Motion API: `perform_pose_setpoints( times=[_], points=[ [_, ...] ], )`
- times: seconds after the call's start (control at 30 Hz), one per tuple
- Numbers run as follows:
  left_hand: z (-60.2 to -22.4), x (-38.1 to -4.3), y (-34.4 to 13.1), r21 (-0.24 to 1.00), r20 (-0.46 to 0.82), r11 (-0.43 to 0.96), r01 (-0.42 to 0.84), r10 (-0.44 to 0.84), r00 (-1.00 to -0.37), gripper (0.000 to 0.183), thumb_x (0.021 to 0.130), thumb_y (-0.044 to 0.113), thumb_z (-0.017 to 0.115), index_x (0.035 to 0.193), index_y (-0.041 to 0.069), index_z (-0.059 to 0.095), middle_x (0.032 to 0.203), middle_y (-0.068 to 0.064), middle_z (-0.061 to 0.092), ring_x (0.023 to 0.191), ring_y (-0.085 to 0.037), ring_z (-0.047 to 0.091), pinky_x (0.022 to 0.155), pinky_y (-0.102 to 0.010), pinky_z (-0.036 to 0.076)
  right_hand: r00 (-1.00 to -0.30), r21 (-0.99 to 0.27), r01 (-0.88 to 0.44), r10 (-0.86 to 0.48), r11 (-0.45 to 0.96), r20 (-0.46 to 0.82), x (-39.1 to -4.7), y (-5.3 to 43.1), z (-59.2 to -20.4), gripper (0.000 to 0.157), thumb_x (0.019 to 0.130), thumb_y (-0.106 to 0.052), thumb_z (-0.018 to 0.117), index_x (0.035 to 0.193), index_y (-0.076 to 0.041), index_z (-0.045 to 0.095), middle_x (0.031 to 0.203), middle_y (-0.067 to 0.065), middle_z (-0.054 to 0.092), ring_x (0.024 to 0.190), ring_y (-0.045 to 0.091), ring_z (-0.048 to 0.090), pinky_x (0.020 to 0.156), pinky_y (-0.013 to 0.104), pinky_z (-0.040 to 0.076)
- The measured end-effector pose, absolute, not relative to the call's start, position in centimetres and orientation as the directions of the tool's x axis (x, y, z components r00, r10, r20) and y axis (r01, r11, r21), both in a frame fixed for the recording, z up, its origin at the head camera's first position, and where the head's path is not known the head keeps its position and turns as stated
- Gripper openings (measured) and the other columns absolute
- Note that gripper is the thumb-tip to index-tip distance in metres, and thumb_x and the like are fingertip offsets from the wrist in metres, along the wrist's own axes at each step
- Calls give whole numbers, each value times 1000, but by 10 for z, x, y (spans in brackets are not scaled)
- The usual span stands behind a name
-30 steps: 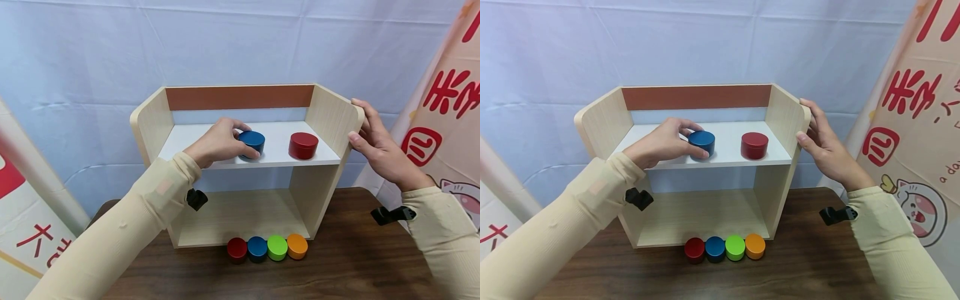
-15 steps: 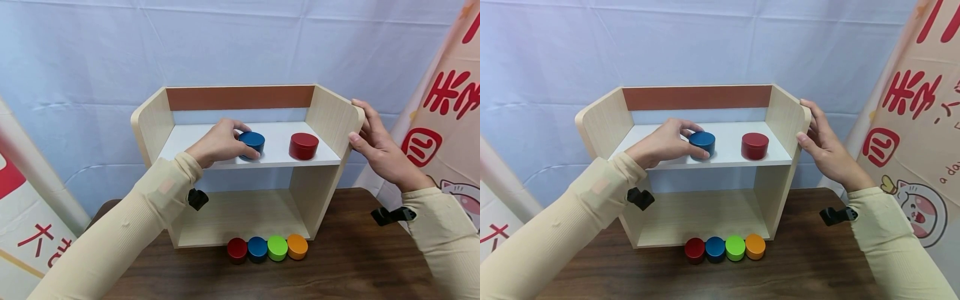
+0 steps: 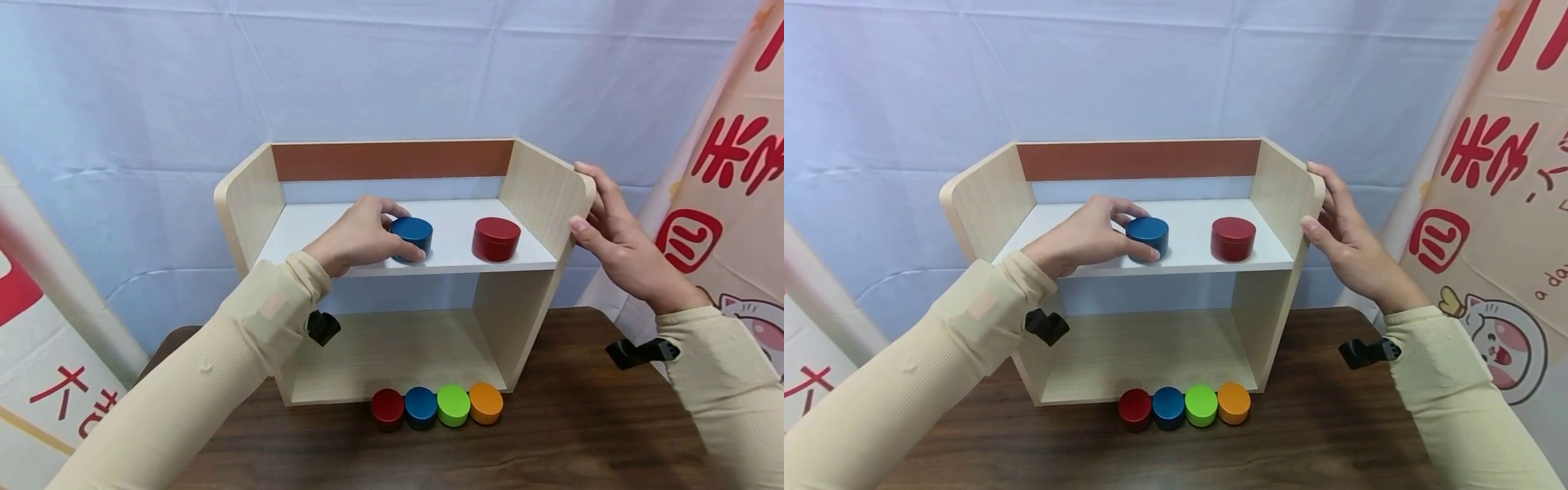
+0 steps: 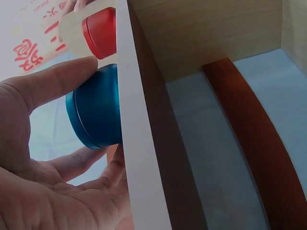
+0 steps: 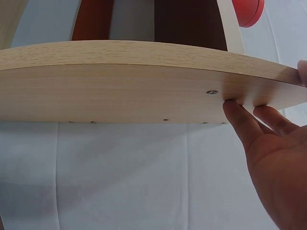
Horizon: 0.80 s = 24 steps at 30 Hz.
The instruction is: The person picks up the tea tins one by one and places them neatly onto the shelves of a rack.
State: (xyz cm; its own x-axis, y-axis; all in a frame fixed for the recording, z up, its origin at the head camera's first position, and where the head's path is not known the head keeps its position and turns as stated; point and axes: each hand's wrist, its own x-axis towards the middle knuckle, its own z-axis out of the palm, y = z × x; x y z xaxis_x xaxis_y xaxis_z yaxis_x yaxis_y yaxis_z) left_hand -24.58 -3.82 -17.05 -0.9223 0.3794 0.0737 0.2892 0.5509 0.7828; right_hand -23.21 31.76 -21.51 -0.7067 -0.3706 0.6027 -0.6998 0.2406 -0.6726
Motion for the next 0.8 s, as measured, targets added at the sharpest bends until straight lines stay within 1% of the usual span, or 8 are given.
perform_pose_setpoints(
  times=[0.13,0.4,0.57,0.8],
  points=[
    [-170,-245,-39,784,66,553,283,379,-923,67,83,22,83,141,6,54,124,-15,58,108,-28,59,88,-38,52,-707,-671,-700,-372,244,602,-232,317,-215,73,103,8,40,162,-25,15,151,9,33,127,25,37,90,14,44],
    [-170,-244,-39,782,52,558,278,386,-921,69,84,21,83,143,6,52,120,-14,60,106,-28,61,87,-37,53,-702,-673,-704,-369,227,609,-232,317,-215,72,103,9,39,162,-23,15,148,10,35,123,26,39,89,16,45],
    [-172,-243,-40,778,47,568,268,373,-927,72,83,24,84,145,9,49,120,-13,59,105,-29,61,87,-39,53,-701,-672,-704,-371,229,609,-231,317,-215,72,103,9,39,162,-23,14,148,10,35,123,25,39,88,16,45],
    [-169,-236,-49,761,62,589,272,350,-935,76,83,29,84,148,14,48,130,-13,57,105,-27,62,88,-42,52,-702,-671,-704,-374,232,606,-232,317,-216,72,103,9,39,163,-23,14,149,10,35,124,25,38,89,16,45]
  ],
)
